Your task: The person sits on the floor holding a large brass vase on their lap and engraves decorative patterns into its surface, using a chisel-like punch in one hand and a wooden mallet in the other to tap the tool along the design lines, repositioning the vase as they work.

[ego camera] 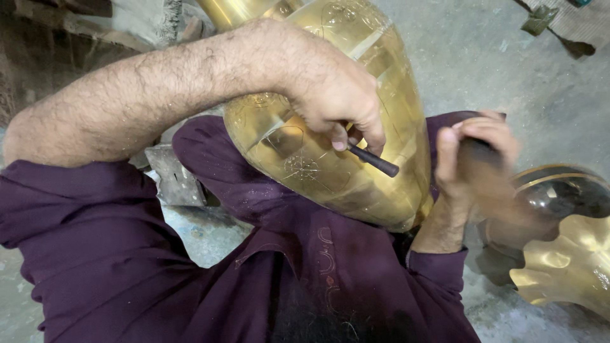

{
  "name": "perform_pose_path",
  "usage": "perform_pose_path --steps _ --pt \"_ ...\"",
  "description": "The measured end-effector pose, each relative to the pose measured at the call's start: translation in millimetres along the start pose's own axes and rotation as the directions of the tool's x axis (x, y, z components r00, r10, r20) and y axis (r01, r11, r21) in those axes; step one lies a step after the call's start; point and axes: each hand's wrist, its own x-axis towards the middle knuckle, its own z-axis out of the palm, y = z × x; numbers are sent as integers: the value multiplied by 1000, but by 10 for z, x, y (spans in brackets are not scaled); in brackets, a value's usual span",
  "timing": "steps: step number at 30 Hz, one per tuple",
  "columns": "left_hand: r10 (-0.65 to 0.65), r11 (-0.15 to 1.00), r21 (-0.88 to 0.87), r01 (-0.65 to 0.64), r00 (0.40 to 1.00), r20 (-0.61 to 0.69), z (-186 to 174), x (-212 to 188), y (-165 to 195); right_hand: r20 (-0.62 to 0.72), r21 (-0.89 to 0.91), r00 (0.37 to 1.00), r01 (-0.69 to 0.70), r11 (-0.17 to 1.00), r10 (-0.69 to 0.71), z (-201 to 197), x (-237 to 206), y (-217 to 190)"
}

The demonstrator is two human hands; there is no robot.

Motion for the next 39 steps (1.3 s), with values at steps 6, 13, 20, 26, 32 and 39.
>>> perform_pose_path --steps 6,13,20,26,32,39 --pt "37 999 15 -36 998 -47 -2 -47 -6 34 -10 999 24 1000 -24 -47 134 -97" --pt "30 999 22 -28 995 -91 56 -92 -5 -10 171 994 -103 980 107 -61 151 -130" --pt "118 993 8 -119 972 -201 159 -196 2 5 376 980 -188 907 201 -106 75 -41" --pt "147 986 -43 -164 953 -265 282 -298 -19 -55 447 986 -118 887 159 -127 110 -34" --pt "99 990 -61 -128 931 -350 373 -335 -29 120 106 992 -43 993 31 -167 152 -143" --pt "121 977 -95 -190 864 -490 740 -476 -53 201 -79 975 113 990 -95 -79 74 -154"
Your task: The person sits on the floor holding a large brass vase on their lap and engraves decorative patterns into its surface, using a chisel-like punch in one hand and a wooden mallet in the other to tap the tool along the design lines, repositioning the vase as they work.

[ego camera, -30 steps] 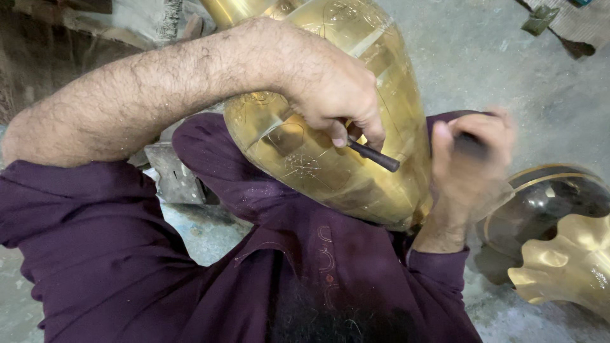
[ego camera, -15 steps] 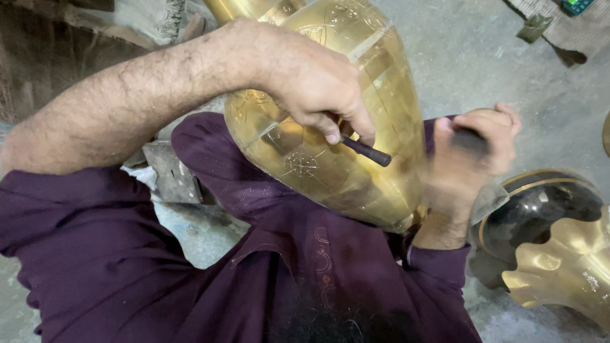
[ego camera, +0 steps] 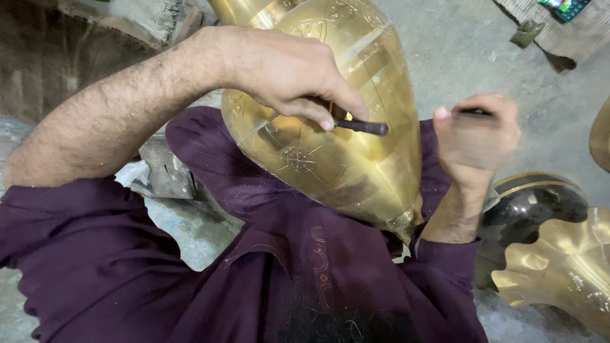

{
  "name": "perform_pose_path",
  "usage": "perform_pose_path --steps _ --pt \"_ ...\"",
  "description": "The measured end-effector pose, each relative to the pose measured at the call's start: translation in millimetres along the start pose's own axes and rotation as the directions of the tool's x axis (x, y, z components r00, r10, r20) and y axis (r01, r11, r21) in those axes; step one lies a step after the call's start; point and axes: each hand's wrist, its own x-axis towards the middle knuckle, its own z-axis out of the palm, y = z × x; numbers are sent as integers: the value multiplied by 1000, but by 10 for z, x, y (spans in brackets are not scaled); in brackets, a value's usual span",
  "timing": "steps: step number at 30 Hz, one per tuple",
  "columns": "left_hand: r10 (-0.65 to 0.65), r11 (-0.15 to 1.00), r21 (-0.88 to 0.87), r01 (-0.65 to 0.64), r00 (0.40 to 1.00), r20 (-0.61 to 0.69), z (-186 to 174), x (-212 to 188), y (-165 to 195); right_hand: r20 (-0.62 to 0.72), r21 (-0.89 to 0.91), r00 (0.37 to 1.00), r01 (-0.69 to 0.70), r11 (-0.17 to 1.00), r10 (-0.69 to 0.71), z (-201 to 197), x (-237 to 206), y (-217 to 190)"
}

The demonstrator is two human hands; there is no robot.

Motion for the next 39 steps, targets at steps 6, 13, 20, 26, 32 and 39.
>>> perform_pose_path --steps 6,13,20,26,32,39 --pt "74 996 -50 -79 993 -88 309 -271 -14 44 -23 999 1 1000 0 23 -152 -132" --pt "-9 1000 -13 6 983 -184 636 -461 76 137 74 986 -109 991 98 22 -218 -235" --pt "-17 999 -50 -2 930 -366 1056 -794 93 224 -295 912 400 867 -345 100 -279 -325" --pt "-43 998 -58 18 881 -472 1470 -1052 41 321 -324 896 410 853 -308 229 -455 -363" --pt "-56 998 -58 28 823 -566 1895 -1255 45 391 -1 914 117 993 -107 273 -661 -340" --pt "-103 993 -110 42 764 -637 2472 -1535 -4 464 -22 880 127 992 -102 523 -860 -475"
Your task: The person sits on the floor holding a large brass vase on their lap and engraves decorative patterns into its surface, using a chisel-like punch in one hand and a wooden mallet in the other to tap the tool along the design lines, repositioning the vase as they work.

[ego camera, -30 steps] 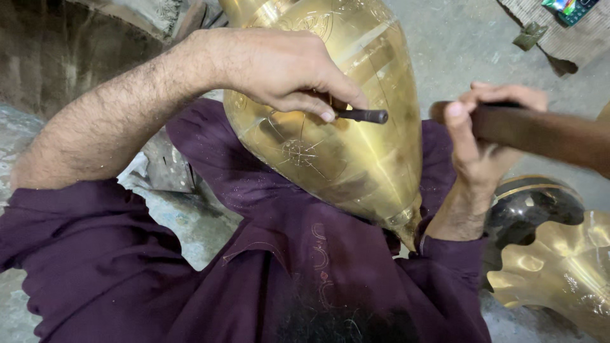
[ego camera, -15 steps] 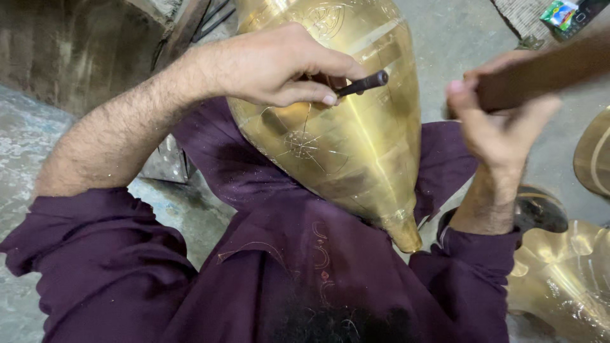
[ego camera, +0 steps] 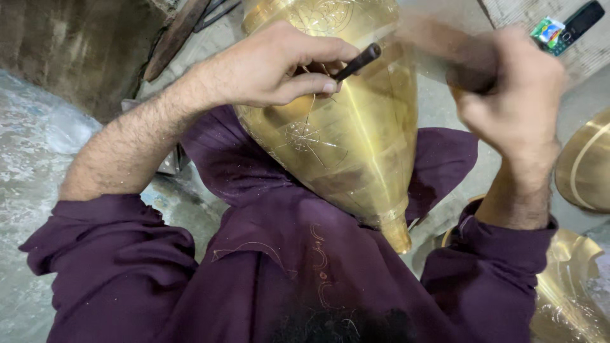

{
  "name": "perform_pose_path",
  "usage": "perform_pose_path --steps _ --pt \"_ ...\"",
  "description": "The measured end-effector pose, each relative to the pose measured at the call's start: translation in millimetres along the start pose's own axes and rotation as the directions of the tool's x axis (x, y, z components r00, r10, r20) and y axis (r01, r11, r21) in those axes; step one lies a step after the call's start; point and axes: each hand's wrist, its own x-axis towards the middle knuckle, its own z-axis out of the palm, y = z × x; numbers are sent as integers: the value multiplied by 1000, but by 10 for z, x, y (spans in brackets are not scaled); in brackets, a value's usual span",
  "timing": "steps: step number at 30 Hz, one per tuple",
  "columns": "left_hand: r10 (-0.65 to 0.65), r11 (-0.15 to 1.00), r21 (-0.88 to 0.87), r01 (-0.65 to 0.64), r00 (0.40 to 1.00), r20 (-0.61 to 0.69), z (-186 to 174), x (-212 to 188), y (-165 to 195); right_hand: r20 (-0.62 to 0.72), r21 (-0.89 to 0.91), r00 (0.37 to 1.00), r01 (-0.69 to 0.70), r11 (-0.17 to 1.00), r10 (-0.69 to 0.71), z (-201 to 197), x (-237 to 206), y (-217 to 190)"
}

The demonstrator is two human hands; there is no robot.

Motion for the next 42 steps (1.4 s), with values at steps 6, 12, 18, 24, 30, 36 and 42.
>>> perform_pose_path --steps 6,12,18,24,30,36,42 --pt "-23 999 39 29 989 -145 355 -484 -109 42 55 997 -72 996 69 232 -175 -261" --pt "27 999 44 -18 978 -208 694 -969 -290 72 -175 982 186 967 -176 404 -392 -501" --pt "-181 978 -144 151 955 -233 656 -1283 -547 10 429 986 -156 890 168 792 -564 -481" --pt "-205 949 -292 118 936 -286 643 -1563 -736 40 266 967 -252 930 250 1341 -856 -395" --pt "-159 946 -322 28 909 -386 609 -1510 -855 181 85 916 -378 922 359 1298 -579 -489" --pt "-83 980 -197 -19 866 -493 527 -1463 -846 342 -274 938 46 961 53 1017 84 -568" --pt "33 991 -91 -95 851 -525 565 -1508 -940 351 -12 933 -81 997 80 985 300 -383"
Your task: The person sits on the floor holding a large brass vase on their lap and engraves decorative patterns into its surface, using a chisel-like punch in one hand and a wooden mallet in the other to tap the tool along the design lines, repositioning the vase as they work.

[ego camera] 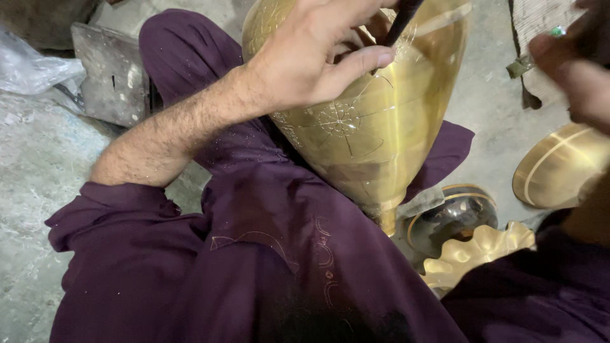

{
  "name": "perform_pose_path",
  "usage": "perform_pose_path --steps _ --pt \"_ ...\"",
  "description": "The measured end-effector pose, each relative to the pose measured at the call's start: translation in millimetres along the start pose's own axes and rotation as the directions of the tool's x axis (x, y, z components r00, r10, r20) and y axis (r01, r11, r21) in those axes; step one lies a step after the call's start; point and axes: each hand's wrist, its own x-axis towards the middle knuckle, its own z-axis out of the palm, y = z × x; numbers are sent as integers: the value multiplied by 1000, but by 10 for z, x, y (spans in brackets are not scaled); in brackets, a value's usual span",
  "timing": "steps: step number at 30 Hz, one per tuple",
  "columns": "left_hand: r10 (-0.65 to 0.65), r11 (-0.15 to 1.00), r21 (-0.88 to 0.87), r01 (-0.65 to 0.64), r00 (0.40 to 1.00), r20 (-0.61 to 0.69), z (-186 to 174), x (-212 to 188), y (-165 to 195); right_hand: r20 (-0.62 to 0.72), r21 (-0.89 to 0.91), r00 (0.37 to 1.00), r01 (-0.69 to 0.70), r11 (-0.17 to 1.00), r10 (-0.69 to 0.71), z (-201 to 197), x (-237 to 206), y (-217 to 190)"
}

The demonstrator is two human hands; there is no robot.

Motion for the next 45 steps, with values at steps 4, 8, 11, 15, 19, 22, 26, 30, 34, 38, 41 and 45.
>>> perform_pose_path --steps 4,8,11,15,19,22,26,30,34,38,41,45 --pt "69 998 1 -69 997 28 28 15 -43 39 59 998 -47 997 45 -22 56 184" --pt "139 987 79 -142 989 39 39 38 -36 86 83 995 -65 994 58 -32 104 296" --pt "124 988 86 -128 991 51 16 44 -26 106 95 992 -78 992 68 -30 125 333" --pt "67 996 57 -73 993 94 4 59 -11 112 82 989 -101 991 92 -91 93 383" --pt "-32 999 40 27 989 144 23 96 7 122 71 986 -119 990 110 -142 12 483" --pt "-15 999 51 8 991 133 27 103 26 124 34 981 -154 987 149 -195 -39 561" --pt "13 998 63 -22 990 140 22 104 37 123 -66 979 -156 986 163 -171 -75 601" --pt "141 981 118 -154 984 111 28 108 47 35 -197 908 -403 894 417 -145 -134 548" --pt "77 993 76 -91 983 166 32 115 78 -16 -219 965 -257 941 260 -167 -202 464" --pt "98 993 52 -108 981 169 17 156 98 2 -256 994 109 961 -112 -232 -283 325" --pt "54 998 25 -59 981 184 32 148 116 -15 -56 998 53 997 -54 -168 -323 148" --pt "100 989 86 -120 973 209 42 133 120 -33 65 989 144 987 -142 -134 -287 -137"
